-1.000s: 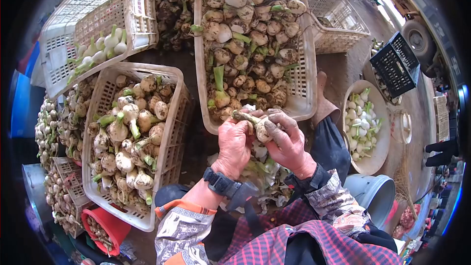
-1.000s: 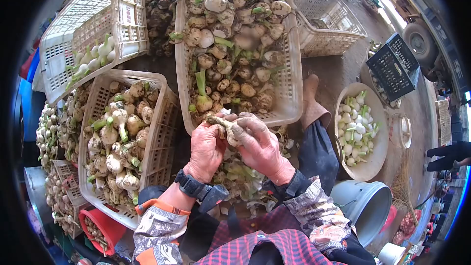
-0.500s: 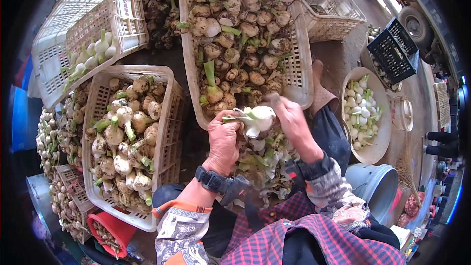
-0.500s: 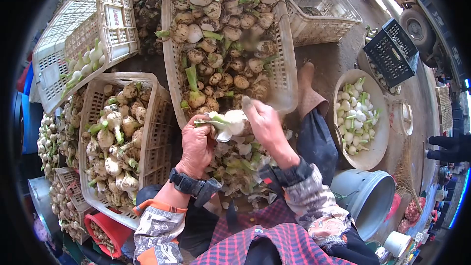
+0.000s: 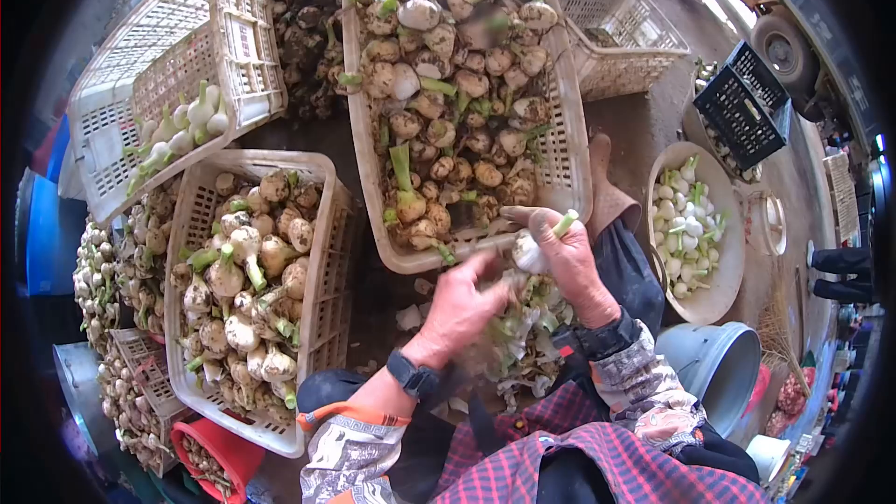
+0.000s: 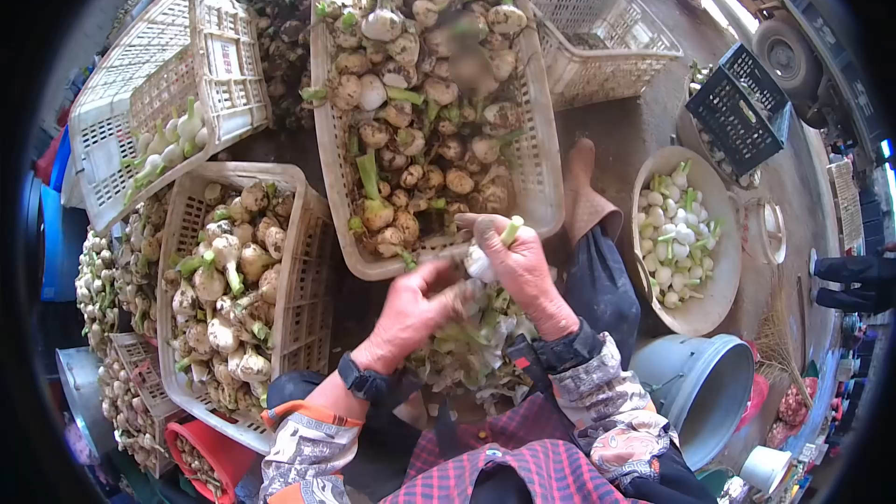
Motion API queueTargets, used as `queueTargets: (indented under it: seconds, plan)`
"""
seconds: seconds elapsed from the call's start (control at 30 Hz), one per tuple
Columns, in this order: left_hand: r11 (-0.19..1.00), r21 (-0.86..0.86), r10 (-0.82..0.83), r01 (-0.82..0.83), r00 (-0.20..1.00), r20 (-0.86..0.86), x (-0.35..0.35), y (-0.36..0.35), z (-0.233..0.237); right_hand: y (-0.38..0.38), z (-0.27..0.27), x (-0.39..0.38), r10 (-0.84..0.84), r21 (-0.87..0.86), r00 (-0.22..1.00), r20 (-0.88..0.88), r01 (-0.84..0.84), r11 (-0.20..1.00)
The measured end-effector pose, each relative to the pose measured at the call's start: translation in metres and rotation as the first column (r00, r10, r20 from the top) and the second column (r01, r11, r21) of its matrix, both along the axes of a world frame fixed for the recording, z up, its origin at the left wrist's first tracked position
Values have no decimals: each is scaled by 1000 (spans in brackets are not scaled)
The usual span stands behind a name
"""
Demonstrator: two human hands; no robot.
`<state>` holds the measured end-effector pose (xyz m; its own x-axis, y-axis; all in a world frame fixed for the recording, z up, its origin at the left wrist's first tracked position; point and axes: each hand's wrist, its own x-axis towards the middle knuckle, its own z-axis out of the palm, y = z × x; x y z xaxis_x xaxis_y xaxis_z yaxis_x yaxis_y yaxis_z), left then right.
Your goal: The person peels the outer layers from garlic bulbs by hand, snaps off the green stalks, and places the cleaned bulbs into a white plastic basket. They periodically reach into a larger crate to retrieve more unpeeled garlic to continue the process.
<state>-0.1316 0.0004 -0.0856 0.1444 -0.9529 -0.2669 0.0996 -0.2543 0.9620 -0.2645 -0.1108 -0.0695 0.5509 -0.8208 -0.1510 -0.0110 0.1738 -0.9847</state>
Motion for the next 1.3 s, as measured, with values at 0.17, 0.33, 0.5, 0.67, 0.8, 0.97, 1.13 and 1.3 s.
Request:
queueTargets:
  seconds: [0.17,0.33,0.5,0.67,0.8,0.97,1.13,1.3]
  plan:
    - [999,1,45,-45,999,14,7,-4,17,23,1,10,60,-62,997,-56,-64,996]
    - [978,-179,-12,105,890,456,6,-4,15,21,-4,5,79,-261,983,-163,-120,958]
    - [951,-310,182,-13,832,524,1,-6,13,14,-2,3,166,-31,979,122,-163,986]
    - [995,86,-97,49,654,750,26,-1,-11,-19,-7,-28,-291,541,651,701,-220,812]
    - [830,323,-557,454,662,501,4,2,-16,-20,-16,-36,-302,570,603,739,-319,757]
    - [985,-59,-145,161,964,223,-4,-10,2,-8,-12,-27,-434,680,573,696,-329,655]
    - [973,-230,81,7,925,371,-21,-13,13,8,-9,-14,-537,737,620,572,-103,668]
    - [881,-473,355,6,653,669,-15,-14,8,31,-5,6,-539,720,707,458,60,691]
